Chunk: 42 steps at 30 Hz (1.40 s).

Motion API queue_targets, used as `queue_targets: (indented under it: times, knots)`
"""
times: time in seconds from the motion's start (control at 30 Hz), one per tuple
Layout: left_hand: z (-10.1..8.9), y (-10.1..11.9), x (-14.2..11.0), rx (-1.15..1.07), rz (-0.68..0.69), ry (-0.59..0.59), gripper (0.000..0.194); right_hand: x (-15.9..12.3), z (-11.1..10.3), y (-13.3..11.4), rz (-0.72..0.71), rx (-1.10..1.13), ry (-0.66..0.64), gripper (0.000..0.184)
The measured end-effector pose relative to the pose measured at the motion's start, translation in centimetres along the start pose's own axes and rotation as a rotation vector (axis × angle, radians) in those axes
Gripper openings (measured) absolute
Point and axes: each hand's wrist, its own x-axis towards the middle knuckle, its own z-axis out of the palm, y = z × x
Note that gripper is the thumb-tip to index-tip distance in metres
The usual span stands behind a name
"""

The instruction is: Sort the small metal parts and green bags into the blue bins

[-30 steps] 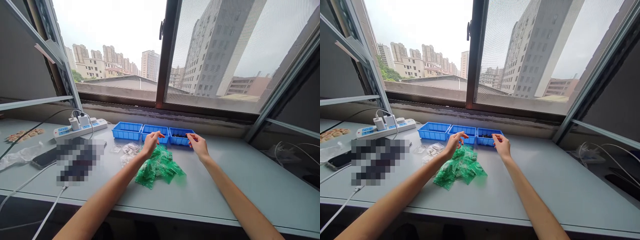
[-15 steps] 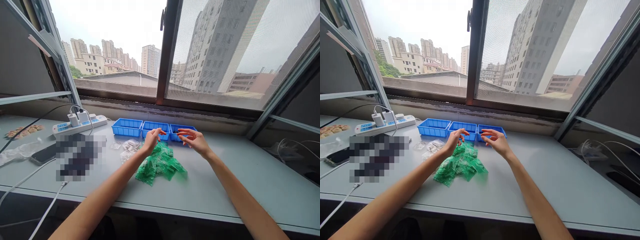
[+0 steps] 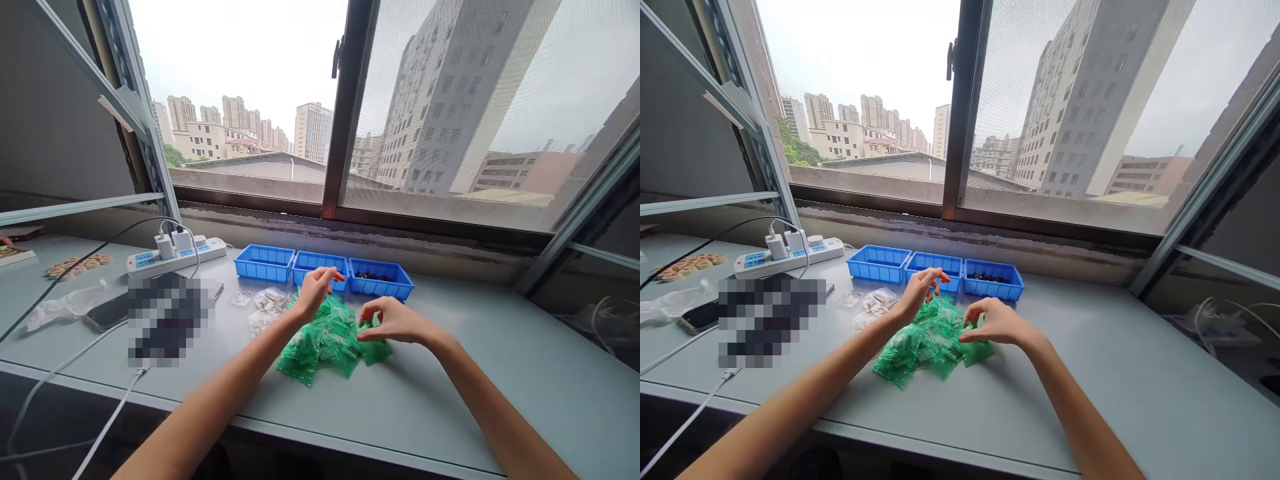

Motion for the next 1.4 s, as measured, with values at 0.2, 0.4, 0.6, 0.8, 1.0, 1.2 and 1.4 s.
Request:
queue_targets:
  times: [0.2,0.4,0.6,0.8,1.0,1.2,1.4]
  knots:
    - [0.3,-0.5,-0.5,0.125,0.089,-0.117,0.052,1.3,0.3,-0.7,0.143,0.446,0.468,0.053]
    - [0.3,-1.2,0.0,0.196,0.140,-0.133,0.041,1.6,1.3,-0.6,0.084,0.551,0.354,0.051]
    - [0.3,-1.2,0.0,0.211,0.374,-0.002,0.018,1.3,1.2,-0.2,-0.090,0.176,0.490,0.016]
    - [0.8,-1.1,-0.6,0.223,0.385,0.049,0.020,0.8,0.7,-0.6,-0.213,-0.015,0.740,0.018]
    - [0.5,-1.3,0.0,0.241,0.299,0.074,0.027,1.6,1.8,-0.6,0.030,0.284,0.702,0.039]
    - [-0.7,-1.2,1.2,0.394,0.197,0.070,0.030,2.0,2.9,0.1,0.151,0.525,0.504,0.058]
    - [-3.0,-0.2,2.2,0.762,0.052,0.492,0.023,1.5,2.7,-0.6,0.146,0.513,0.453,0.048]
